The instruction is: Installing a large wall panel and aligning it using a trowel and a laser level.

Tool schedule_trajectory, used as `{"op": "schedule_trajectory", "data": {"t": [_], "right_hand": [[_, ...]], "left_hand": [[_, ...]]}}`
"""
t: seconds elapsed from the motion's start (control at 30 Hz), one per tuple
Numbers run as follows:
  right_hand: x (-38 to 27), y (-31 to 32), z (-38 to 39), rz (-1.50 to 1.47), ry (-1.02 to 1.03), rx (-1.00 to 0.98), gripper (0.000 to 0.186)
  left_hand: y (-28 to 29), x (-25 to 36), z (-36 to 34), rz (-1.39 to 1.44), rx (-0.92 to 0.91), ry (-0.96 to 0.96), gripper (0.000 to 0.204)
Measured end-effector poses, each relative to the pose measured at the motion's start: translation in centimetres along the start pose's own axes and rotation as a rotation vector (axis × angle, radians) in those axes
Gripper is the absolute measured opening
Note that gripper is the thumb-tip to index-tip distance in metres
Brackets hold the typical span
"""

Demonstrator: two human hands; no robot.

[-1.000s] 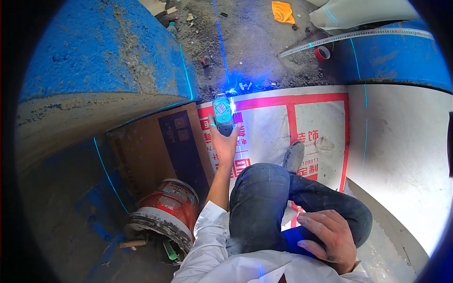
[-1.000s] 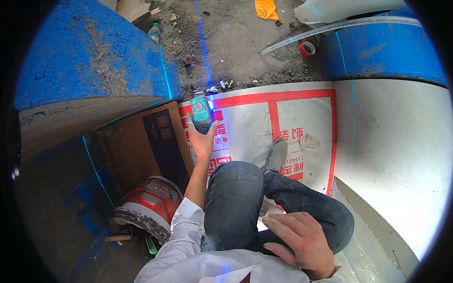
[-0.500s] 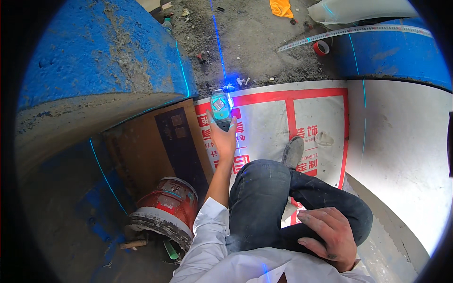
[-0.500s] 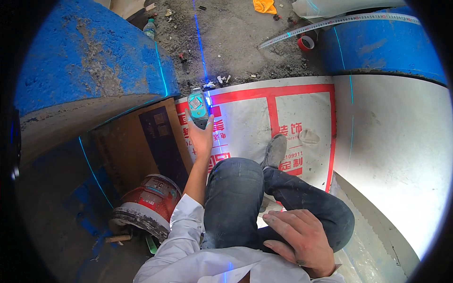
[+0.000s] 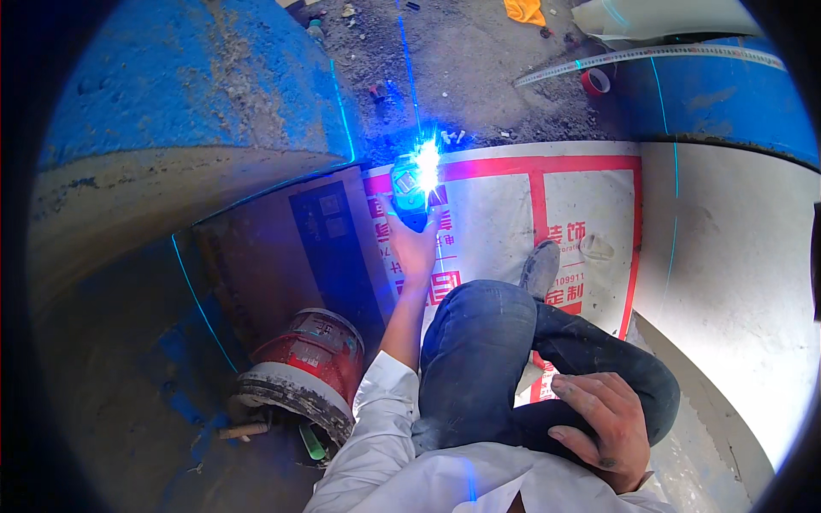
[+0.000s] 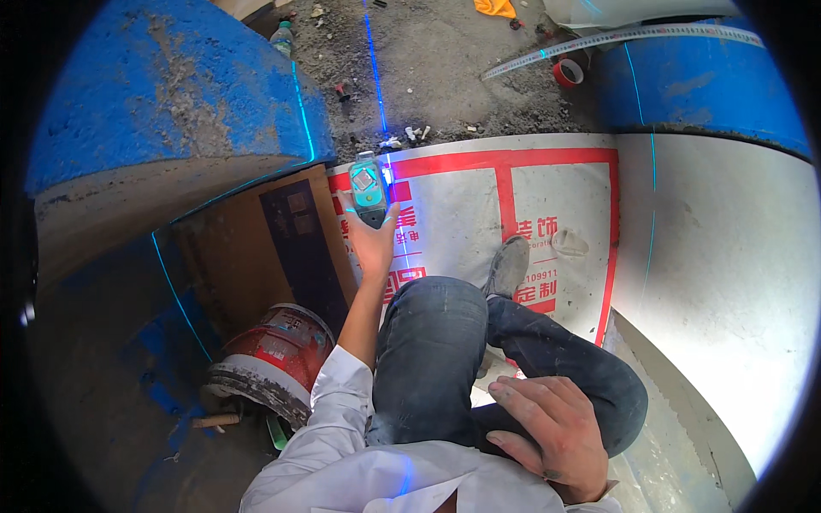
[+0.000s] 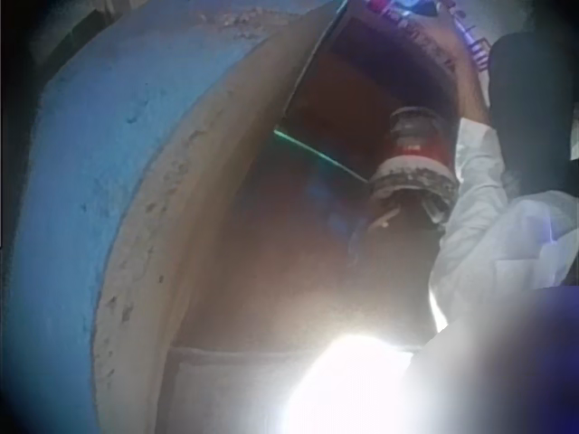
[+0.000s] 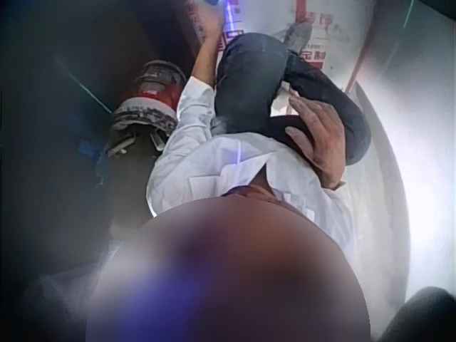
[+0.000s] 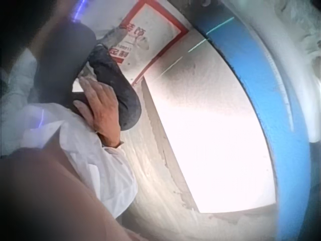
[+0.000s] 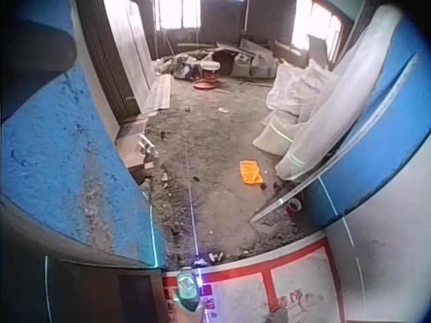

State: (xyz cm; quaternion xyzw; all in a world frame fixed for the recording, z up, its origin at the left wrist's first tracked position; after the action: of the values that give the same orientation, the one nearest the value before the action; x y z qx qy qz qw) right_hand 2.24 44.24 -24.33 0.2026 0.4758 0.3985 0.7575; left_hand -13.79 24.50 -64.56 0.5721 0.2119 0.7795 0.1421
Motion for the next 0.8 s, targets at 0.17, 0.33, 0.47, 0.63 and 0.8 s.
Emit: {"op": "schedule_trajectory", "data": {"t": [0.17, 0.33, 0.47, 0.63, 0.8], "right_hand": [[-1.0, -0.1, 0.2, -0.013, -0.008, 0.012, 0.059], [-3.1, 0.4, -0.1, 0.006, -0.072, -0.049, 0.049], [-3.5, -0.5, -0.4, 0.014, -0.177, -0.088, 0.053], [-2.7, -1.5, -0.7, 0.07, -0.164, -0.092, 0.049], [-3.4, -2.5, -1.5, 0.054, -0.324, -0.111, 0.049]], "left_hand": [[0.0, -0.6, 0.3, 0.106, 0.0, 0.021, 0.128], [0.6, -0.8, 0.2, 0.273, 0.037, 0.032, 0.125], [0.7, -0.9, 0.5, 0.23, 0.022, 0.105, 0.123], [0.8, -2.2, 0.6, 0.323, 0.031, 0.109, 0.118], [0.6, -2.0, 0.7, 0.406, 0.046, 0.142, 0.112]]}}
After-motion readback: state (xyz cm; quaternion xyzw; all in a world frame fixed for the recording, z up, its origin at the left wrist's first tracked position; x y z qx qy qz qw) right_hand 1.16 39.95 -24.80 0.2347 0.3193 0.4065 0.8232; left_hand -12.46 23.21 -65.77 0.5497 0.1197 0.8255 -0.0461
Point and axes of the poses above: each hand's wrist, its own z-axis away from the middle knuckle, its own y-axis out of the back of the hand, x = y × z, the point moved 1 cm from there along -z, towards the middle knuckle, and after that the axes turned 6 degrees about z, right-handed, at the moved point
